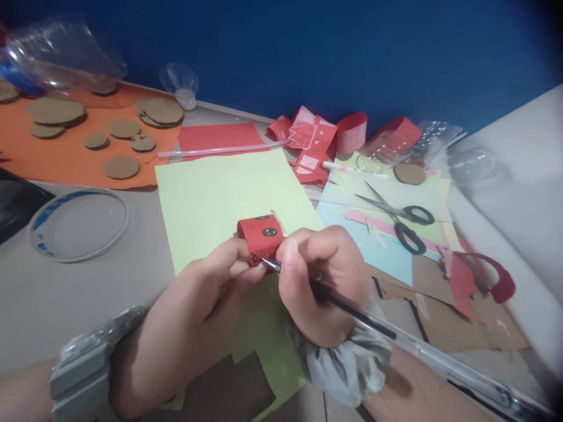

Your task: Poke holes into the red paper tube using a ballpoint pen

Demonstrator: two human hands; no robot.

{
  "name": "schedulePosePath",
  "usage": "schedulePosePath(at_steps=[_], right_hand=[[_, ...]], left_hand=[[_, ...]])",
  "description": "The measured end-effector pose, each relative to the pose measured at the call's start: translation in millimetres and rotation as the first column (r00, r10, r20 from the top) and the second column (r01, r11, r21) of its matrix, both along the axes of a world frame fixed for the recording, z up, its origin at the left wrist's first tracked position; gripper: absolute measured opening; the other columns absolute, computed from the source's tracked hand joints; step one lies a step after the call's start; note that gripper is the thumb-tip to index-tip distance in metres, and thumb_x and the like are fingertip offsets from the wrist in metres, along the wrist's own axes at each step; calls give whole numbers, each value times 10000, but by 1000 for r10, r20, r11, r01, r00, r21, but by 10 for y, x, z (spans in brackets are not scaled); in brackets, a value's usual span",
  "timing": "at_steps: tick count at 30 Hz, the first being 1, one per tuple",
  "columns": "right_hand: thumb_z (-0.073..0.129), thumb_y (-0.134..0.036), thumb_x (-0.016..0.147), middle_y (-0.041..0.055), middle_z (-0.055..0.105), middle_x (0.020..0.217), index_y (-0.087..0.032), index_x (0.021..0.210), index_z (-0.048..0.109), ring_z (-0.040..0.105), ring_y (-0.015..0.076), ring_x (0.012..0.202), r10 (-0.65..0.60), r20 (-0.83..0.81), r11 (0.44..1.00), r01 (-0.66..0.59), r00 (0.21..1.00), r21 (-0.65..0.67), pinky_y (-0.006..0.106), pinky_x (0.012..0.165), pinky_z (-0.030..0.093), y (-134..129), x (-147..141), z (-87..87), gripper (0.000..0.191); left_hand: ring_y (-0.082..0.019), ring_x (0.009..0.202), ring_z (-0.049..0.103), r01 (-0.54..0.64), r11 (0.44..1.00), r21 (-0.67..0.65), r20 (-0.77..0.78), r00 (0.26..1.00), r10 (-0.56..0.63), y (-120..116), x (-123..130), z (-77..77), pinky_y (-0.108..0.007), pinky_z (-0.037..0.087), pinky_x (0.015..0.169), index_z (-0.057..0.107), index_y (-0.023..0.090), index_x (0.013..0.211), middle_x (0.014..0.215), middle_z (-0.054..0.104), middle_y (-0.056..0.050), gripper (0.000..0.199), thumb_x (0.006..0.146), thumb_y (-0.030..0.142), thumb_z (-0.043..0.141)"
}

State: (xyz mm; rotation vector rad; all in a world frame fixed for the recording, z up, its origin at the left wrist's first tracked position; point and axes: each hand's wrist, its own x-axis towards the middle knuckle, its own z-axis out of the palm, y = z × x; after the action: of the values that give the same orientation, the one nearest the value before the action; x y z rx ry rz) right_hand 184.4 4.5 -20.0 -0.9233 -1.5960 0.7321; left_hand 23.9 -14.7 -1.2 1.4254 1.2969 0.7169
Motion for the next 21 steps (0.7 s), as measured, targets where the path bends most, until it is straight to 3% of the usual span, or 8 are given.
schedulePosePath(at_steps=[6, 11, 21], right_hand=[[669, -80, 859, -40, 577, 692, -244, 786, 497, 506, 86, 505, -5, -64, 1000, 3, 998, -30, 226, 458, 432, 0, -13, -53, 248], [677, -77, 866, -42, 579, 705, -230, 778, 496, 484, 70, 504, -36, -25, 999, 36, 999, -16, 210, 457, 412, -4, -21, -47, 253], [694, -140, 892, -44, 573, 665, -240, 769, 498, 451, 68, 459, -35, -27, 998, 34, 999, -49, 213, 410, 365, 1, -47, -51, 251]], left_hand=[[-194, 681, 620, 27, 999, -23, -44, 999, -28, -14, 1, 4, -272, 461, 619, 569, 252, 878, 629, 612, 57, 186, 1015, 313, 459], [-170, 682, 614, 49, 999, 2, -44, 998, -49, 1, -17, -11, -257, 477, 650, 581, 257, 943, 714, 659, 62, 149, 1021, 293, 459], [-180, 681, 625, 65, 996, 63, -136, 989, -56, -7, -29, -47, -260, 450, 572, 413, 263, 780, 725, 662, 29, 239, 1014, 303, 442]])
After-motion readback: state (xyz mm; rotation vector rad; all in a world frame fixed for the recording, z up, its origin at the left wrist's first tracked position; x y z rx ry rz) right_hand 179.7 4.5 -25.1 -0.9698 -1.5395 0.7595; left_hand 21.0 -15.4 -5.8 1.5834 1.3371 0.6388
